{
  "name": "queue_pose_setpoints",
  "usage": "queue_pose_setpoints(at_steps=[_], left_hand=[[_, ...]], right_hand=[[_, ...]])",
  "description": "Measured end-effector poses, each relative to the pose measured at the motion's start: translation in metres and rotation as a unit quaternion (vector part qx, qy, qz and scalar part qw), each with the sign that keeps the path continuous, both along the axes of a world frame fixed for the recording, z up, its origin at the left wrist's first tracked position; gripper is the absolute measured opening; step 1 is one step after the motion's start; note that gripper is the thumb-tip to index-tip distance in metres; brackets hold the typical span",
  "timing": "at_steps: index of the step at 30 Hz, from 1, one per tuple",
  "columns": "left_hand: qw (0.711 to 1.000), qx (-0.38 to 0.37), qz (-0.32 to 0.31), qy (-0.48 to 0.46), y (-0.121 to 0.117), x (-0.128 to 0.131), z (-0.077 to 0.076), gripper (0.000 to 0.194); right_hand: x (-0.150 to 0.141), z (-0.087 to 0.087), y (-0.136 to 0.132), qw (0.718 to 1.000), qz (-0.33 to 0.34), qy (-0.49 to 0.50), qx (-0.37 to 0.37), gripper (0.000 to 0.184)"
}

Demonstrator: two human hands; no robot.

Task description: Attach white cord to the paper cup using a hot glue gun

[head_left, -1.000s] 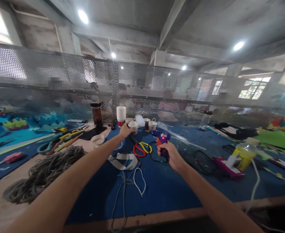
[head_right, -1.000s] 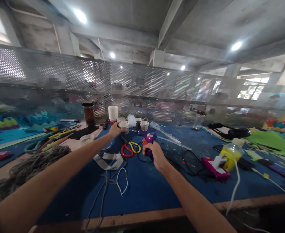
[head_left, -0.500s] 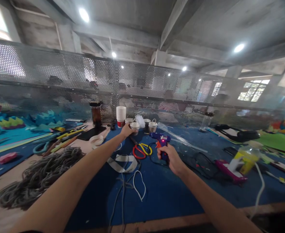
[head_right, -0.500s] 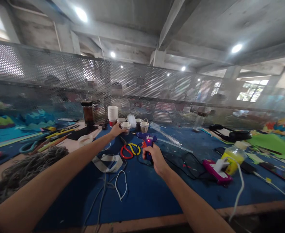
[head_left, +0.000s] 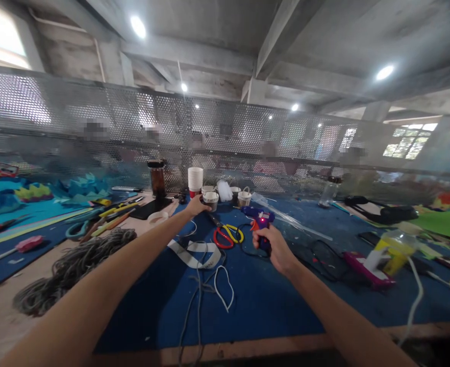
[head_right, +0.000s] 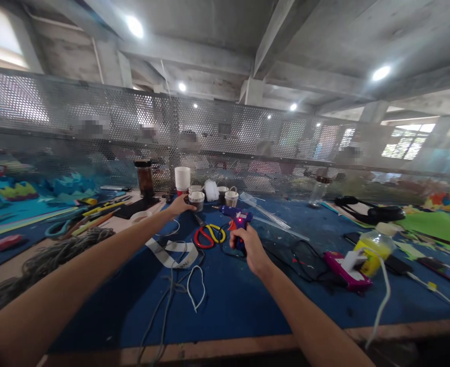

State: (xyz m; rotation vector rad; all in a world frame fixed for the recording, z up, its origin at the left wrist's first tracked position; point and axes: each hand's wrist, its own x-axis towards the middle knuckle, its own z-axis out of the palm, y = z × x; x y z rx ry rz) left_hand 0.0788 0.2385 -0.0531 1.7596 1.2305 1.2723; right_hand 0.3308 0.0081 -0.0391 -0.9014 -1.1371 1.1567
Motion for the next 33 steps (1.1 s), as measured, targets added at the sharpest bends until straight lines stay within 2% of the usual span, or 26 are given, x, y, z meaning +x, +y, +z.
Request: queue_pose_setpoints(at_steps=[6,12,14,17,20,23,26,33], left_hand=[[0.999,-0.007,0.050,-0.008,-0.037,-0.027,0.013,0.052],[1.000,0.012,0.006,0.000,-0.097,-0.048,0.025,0.057],[0.998,0.055,-0.010,0.014,-0.119,-0.052,0.027,0.057],[0.996,0.077,-0.023,0.040,-0.149,-0.058,0.028,0.057],[0.996,0.065,-0.028,0.049,-0.169,-0.068,0.025,0.053],[0.995,0.081,-0.008,0.065,-0.180,-0.077,0.017,0.049],[0.986,0.137,0.027,0.093,-0.183,-0.084,0.010,0.045],[0.970,0.190,0.047,0.145,-0.183,-0.087,0.005,0.042]], right_hand=[[0.000,0.005,-0.004,0.999,0.038,0.033,-0.016,0.016],[-0.004,0.016,-0.015,0.988,0.120,0.096,-0.012,0.020],[-0.006,0.019,-0.018,0.984,0.146,0.104,-0.017,0.023],[-0.009,0.022,-0.023,0.982,0.162,0.094,-0.028,0.026],[-0.013,0.022,-0.029,0.984,0.164,0.068,-0.035,0.026],[-0.015,0.020,-0.036,0.984,0.167,0.044,-0.053,0.023],[-0.015,0.017,-0.041,0.985,0.162,0.039,-0.050,0.021],[-0.013,0.014,-0.043,0.986,0.157,0.045,-0.010,0.026]])
